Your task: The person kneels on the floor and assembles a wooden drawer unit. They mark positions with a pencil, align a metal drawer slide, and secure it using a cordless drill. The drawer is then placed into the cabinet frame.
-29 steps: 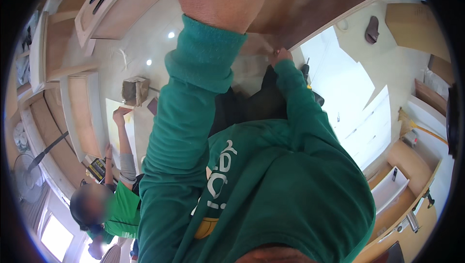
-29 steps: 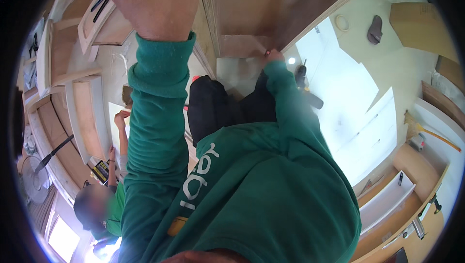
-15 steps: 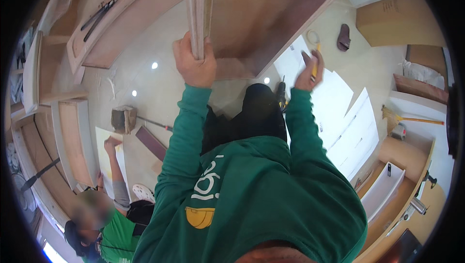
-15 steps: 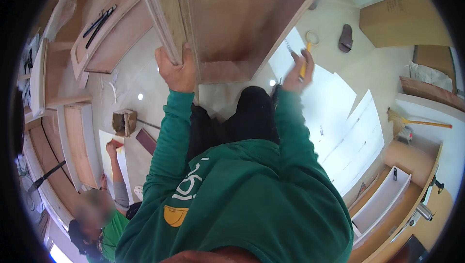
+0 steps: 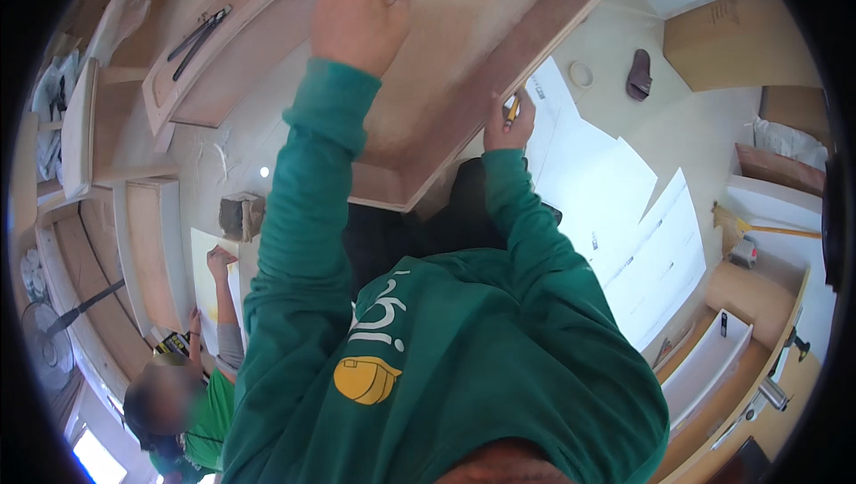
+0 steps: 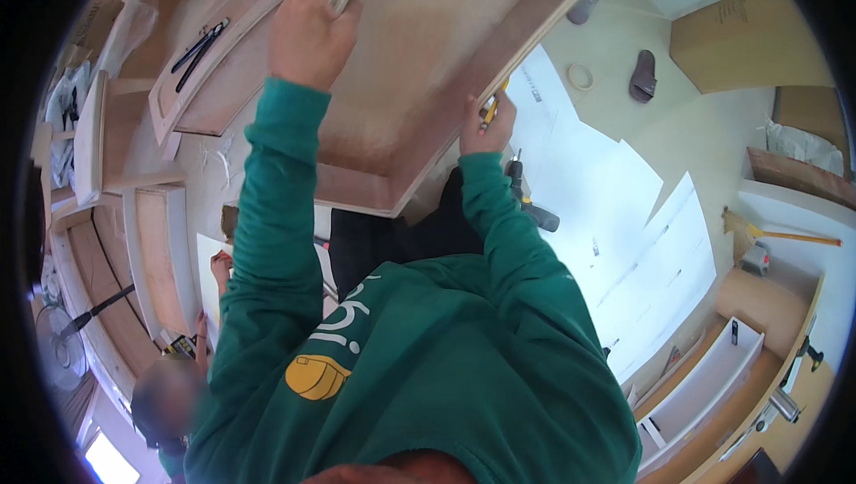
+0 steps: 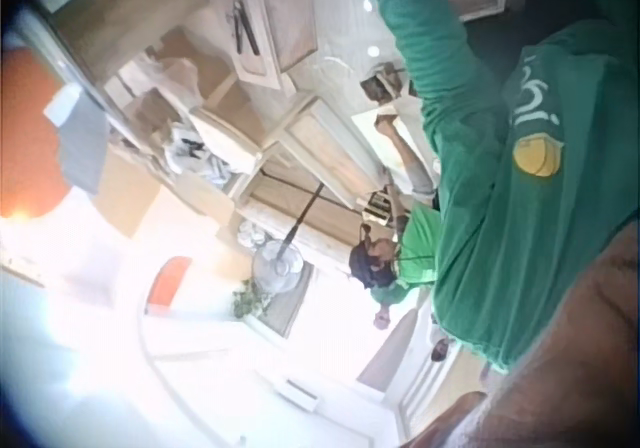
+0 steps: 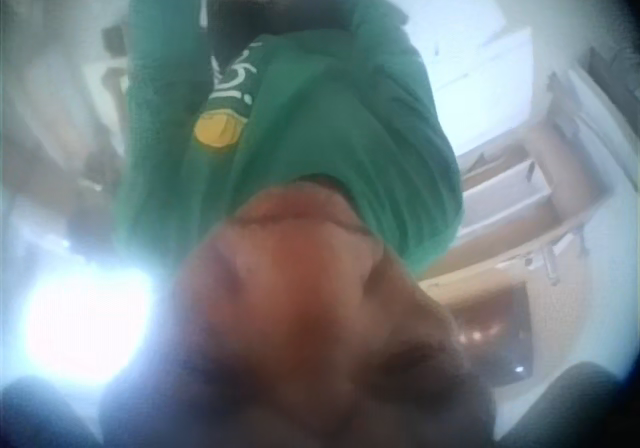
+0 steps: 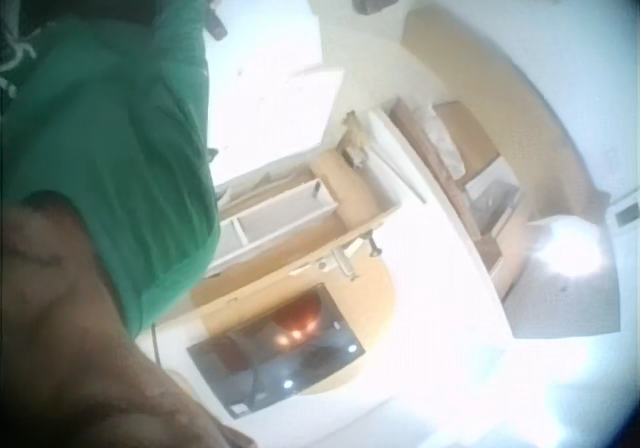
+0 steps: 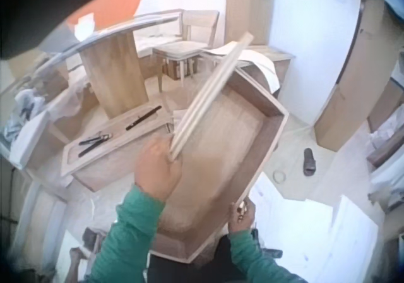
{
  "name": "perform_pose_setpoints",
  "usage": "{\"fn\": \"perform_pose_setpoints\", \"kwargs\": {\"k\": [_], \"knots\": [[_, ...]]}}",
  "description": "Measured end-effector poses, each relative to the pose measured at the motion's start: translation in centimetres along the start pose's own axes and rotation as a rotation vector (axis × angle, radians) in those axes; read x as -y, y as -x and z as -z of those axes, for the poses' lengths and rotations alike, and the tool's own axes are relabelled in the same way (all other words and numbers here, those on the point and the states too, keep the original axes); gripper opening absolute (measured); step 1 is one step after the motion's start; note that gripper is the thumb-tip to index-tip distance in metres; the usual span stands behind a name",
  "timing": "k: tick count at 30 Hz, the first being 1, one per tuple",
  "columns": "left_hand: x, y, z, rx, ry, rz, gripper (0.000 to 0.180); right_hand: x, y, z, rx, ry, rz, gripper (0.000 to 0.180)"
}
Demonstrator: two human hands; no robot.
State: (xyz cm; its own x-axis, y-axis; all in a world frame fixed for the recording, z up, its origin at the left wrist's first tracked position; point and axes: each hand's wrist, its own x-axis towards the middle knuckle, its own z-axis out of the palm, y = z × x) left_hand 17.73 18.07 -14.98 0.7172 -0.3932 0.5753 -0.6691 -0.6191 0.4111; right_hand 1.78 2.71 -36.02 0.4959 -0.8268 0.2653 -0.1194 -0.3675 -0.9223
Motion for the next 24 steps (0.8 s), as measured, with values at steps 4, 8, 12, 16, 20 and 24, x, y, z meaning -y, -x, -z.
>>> {"fn": "perform_pose_setpoints", "kwargs": {"k": [4,8,12,16,20,24], "knots": [[-1.6,-0.9,-0.7,0.227,-0.105,-0.068,0.038,-2.0,6.4,-2.0,-0.016,-0.116,-0.301,0.050],[-1.5,0.7,-2.5,0.391,-0.120,-0.073,0.038,-2.8,10.8,-1.7,0.028,-0.102,-0.426,0.050],[-0.7,3.5,-5.5,0.426,-0.073,-0.067,0.029,-6.0,10.9,2.9,0.209,-0.181,-0.533,0.038],[-1.1,5.3,-7.0,0.491,-0.045,-0.039,0.019,-3.0,7.0,10.8,0.303,-0.085,-0.511,0.026],[-2.2,7.6,-9.0,0.689,-0.079,-0.009,0.023,-0.2,5.0,7.5,0.701,-0.124,-0.699,0.022],[-3.6,10.4,-11.2,0.713,-0.242,-0.142,0.035,-5.8,7.4,1.8,1.042,0.038,-0.505,0.030]]}}
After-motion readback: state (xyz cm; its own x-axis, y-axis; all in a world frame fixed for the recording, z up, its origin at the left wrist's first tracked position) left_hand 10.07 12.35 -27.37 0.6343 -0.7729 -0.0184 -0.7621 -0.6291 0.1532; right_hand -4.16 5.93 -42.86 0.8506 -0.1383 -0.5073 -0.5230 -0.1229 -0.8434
